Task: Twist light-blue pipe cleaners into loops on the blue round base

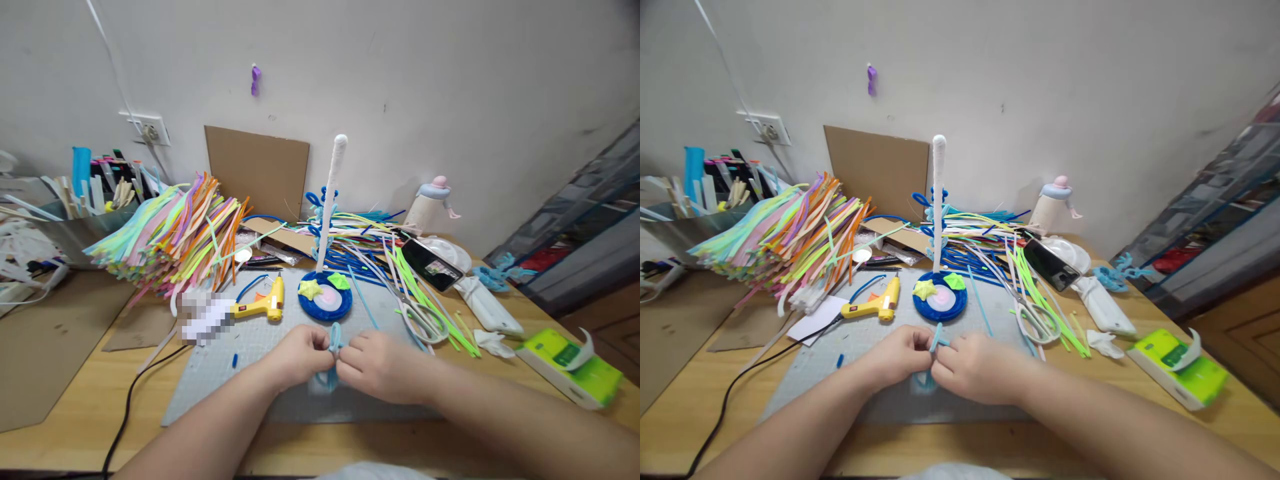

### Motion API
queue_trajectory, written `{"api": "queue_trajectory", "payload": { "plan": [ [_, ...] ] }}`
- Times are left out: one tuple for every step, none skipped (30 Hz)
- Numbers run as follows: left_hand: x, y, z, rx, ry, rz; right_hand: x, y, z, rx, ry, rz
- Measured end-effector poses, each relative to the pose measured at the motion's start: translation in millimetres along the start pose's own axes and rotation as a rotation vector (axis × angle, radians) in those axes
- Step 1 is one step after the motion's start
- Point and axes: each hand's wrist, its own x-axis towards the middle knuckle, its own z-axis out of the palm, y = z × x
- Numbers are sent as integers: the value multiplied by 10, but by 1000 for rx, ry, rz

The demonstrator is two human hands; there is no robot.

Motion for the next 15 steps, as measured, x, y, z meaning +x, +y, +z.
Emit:
{"api": "queue_trajectory", "payload": {
  "plan": [
    [-15, 17, 7, -11, 2, 7, -7, -19, -18, 42, 5, 14],
    [-34, 41, 14, -1, 26, 37, -7, -43, -24, 115, 34, 70],
    [-54, 68, 22, 32, 74, 93, 0, -72, -18, 217, 82, 175],
    [-76, 98, 30, 80, 133, 164, 10, -104, -4, 362, 129, 328],
    [-96, 127, 39, 131, 180, 226, 20, -134, 15, 566, 159, 503],
    [-115, 153, 48, 183, 215, 277, 29, -161, 36, 819, 135, 686],
    [-131, 175, 58, 236, 242, 314, 36, -182, 54, 1064, 81, 830],
    [-144, 191, 67, 292, 268, 344, 40, -196, 66, 1282, 52, 918],
    [-154, 202, 76, 346, 294, 370, 43, -202, 73, 1472, 23, 990],
    [-163, 208, 85, 400, 323, 393, 46, -203, 74, 1614, 14, 1037],
    [-170, 210, 93, 451, 350, 416, 51, -201, 72, 1706, 28, 1069],
    [-176, 211, 100, 495, 374, 439, 59, -197, 68, 1748, 59, 1091],
    [-183, 211, 106, 531, 395, 461, 71, -194, 66, 1748, 94, 1100],
    [-189, 211, 111, 558, 409, 481, 86, -193, 65, 1716, 130, 1092],
    [-196, 214, 114, 574, 420, 496, 103, -194, 68, 1653, 162, 1068]
  ]
}}
